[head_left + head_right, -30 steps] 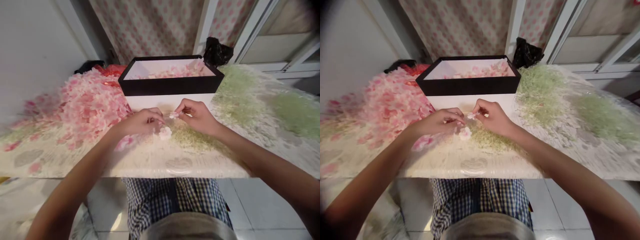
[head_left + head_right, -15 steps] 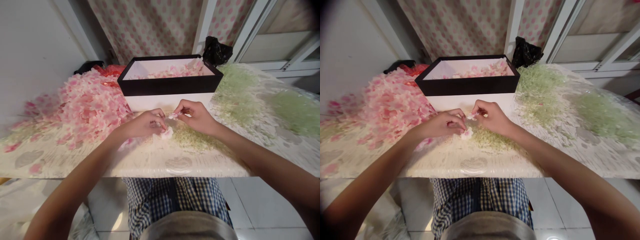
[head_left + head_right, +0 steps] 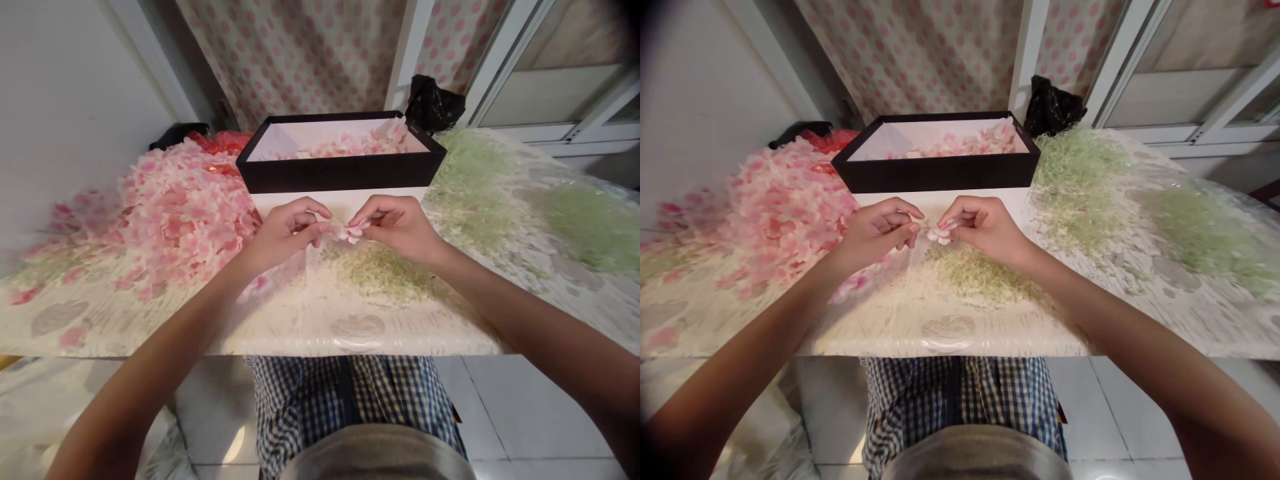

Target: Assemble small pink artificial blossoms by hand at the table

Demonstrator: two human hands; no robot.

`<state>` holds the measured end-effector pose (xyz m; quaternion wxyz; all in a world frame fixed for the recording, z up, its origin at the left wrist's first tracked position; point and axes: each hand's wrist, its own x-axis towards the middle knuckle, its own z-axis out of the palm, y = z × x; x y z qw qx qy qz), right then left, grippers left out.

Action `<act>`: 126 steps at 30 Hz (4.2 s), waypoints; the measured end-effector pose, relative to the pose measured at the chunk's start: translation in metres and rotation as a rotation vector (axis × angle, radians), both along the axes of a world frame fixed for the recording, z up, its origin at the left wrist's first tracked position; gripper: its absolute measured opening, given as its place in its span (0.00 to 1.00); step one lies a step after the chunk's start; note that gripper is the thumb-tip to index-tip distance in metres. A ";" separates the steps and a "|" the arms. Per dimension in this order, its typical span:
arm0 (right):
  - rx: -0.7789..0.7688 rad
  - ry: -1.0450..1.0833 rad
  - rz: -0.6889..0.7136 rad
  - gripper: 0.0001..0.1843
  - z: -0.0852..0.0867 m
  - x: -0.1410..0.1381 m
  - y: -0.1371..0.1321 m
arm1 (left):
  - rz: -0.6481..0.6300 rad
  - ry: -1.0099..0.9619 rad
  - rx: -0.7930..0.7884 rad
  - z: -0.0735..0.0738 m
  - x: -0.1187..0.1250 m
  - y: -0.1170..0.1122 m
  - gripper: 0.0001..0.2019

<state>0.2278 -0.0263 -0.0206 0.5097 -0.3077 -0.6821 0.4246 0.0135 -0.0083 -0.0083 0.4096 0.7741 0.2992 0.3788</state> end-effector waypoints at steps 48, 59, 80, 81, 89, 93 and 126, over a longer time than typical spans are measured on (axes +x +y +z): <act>0.103 -0.038 0.173 0.07 -0.005 -0.010 -0.006 | -0.128 -0.001 -0.091 -0.003 0.009 -0.014 0.06; -0.426 0.302 0.191 0.18 -0.003 -0.006 -0.004 | -0.053 -0.170 -0.144 -0.003 0.012 -0.015 0.12; -0.163 0.049 0.182 0.12 -0.001 -0.006 -0.012 | 0.038 -0.107 0.046 -0.012 0.010 -0.008 0.11; -0.140 0.015 0.182 0.12 0.000 -0.007 -0.014 | 0.033 -0.119 0.058 -0.013 0.010 -0.006 0.13; 0.023 -0.055 0.003 0.04 -0.002 -0.003 -0.013 | 0.129 -0.150 0.239 -0.019 0.006 0.002 0.15; 0.168 -0.355 -0.279 0.05 -0.010 0.004 0.002 | 0.278 -0.131 0.337 -0.017 0.005 0.005 0.07; 0.232 -1.008 -0.194 0.11 -0.012 0.011 0.012 | 0.421 0.205 0.159 0.018 -0.030 0.022 0.06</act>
